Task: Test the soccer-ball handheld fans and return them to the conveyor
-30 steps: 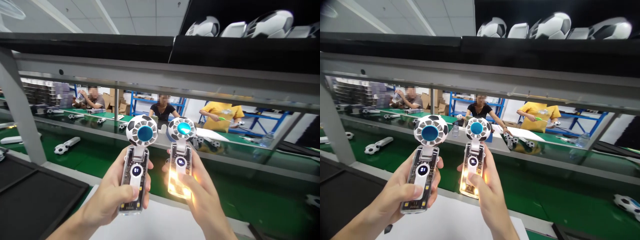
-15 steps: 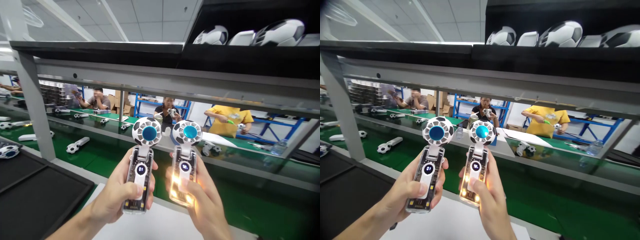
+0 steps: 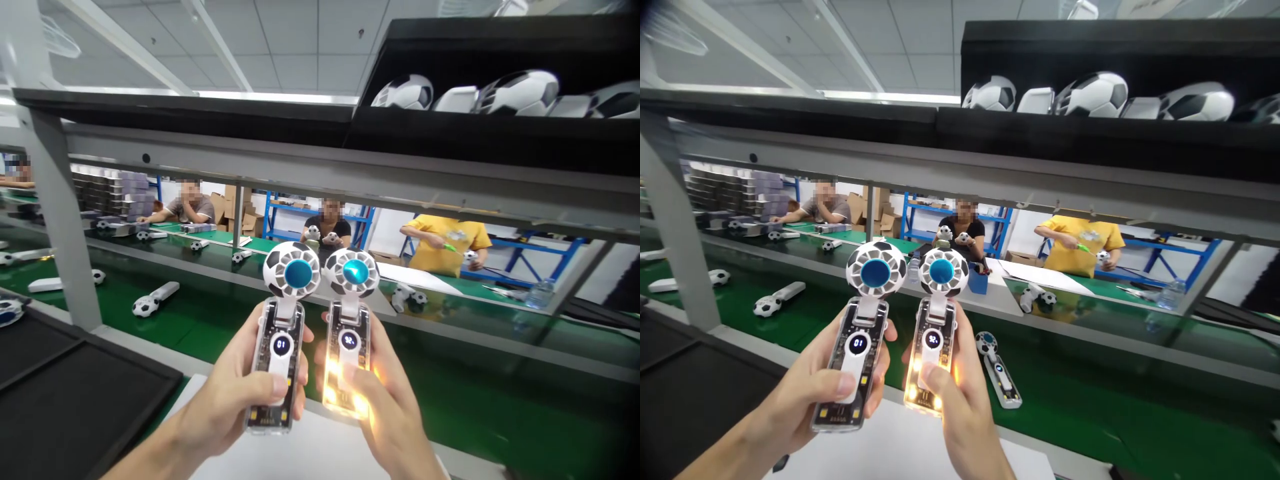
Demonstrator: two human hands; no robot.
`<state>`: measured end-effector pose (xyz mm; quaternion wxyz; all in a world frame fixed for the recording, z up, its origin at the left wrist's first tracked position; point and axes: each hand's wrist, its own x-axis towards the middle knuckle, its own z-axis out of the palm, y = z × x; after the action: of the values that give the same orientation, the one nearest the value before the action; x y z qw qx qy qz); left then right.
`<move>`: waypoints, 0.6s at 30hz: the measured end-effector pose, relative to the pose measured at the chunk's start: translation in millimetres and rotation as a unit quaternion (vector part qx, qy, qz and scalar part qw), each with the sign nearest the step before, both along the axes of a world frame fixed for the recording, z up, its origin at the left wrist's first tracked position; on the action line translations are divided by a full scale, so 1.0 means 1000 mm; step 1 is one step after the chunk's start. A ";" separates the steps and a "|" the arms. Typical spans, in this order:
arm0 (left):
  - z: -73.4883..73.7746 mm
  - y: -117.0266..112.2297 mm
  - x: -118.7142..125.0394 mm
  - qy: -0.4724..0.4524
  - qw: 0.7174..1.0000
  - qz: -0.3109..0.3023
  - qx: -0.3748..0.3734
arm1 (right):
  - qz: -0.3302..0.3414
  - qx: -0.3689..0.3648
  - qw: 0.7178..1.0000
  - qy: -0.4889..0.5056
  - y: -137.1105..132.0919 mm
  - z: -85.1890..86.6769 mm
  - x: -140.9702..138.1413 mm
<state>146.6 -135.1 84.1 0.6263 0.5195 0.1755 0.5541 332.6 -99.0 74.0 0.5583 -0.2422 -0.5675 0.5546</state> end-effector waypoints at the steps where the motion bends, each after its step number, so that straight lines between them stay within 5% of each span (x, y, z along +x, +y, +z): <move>1: 0.000 0.000 0.000 -0.003 1.000 -0.001 -0.001 | -0.002 0.003 1.000 0.002 0.000 0.000 -0.001; 8: -0.001 0.001 -0.002 0.017 1.000 -0.008 0.004 | -0.012 0.011 1.000 0.020 -0.006 0.005 -0.005; 18: -0.002 0.000 0.001 0.016 1.000 -0.020 0.008 | 0.063 0.024 0.997 0.041 -0.007 0.009 -0.003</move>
<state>147.8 -134.8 82.5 0.6305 0.5364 0.1706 0.5345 330.1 -106.3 83.4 0.5507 -0.1697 -0.5714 0.5843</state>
